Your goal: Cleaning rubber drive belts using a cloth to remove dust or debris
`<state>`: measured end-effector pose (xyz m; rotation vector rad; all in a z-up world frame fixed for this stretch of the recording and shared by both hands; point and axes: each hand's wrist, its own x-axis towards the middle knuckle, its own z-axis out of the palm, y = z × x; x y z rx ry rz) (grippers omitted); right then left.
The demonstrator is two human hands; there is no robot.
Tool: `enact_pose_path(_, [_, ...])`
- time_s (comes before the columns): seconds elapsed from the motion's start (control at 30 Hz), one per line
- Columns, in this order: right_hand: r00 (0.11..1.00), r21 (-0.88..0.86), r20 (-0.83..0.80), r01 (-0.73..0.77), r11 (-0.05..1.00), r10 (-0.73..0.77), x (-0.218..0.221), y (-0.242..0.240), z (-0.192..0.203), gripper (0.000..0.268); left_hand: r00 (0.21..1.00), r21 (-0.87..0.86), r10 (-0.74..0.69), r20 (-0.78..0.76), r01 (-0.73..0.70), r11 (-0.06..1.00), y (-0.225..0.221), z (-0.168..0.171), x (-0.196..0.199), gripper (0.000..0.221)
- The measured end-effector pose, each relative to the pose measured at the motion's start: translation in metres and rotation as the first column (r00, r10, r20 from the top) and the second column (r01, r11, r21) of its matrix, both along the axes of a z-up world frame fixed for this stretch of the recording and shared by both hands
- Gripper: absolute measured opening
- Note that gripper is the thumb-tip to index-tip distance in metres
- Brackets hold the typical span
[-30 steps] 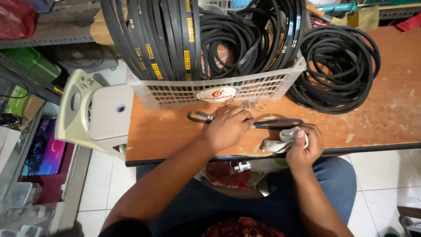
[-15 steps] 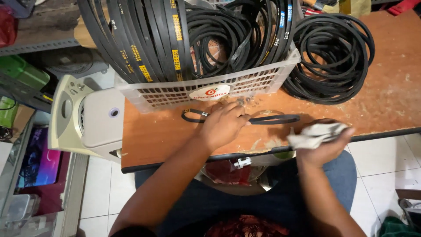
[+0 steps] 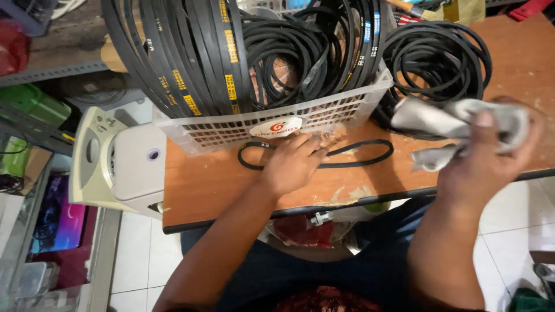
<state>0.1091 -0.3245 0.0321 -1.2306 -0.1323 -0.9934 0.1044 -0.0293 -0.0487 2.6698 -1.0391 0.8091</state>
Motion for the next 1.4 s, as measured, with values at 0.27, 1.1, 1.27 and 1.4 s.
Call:
enact_pose_path(0.27, [0.962, -0.696, 0.256, 0.253, 0.672, -0.098, -0.015, 0.046, 0.000, 0.031, 0.915, -0.038, 0.002, 0.404, 0.015, 0.999, -0.006, 0.046, -0.027, 0.009])
enact_pose_path(1.1, [0.980, -0.955, 0.062, 0.002, 0.297, 0.191, -0.024, 0.075, -0.012, 0.029, 0.703, -0.161, 0.130, 0.699, -0.023, 0.987, -0.009, 0.010, -0.013, 0.022])
enact_pose_path(1.27, [0.973, -0.940, 0.197, 0.153, 0.304, 0.120, -0.008, 0.072, -0.038, 0.021, 0.689, -0.198, 0.134, 0.712, 0.014, 0.980, -0.010, 0.042, -0.024, 0.020])
enact_pose_path(1.4, [0.972, -0.922, 0.213, 0.166, 0.349, 0.100, 0.011, 0.058, -0.058, 0.018, 0.681, -0.223, 0.169, 0.712, -0.010, 0.975, -0.004, 0.040, -0.018, 0.016])
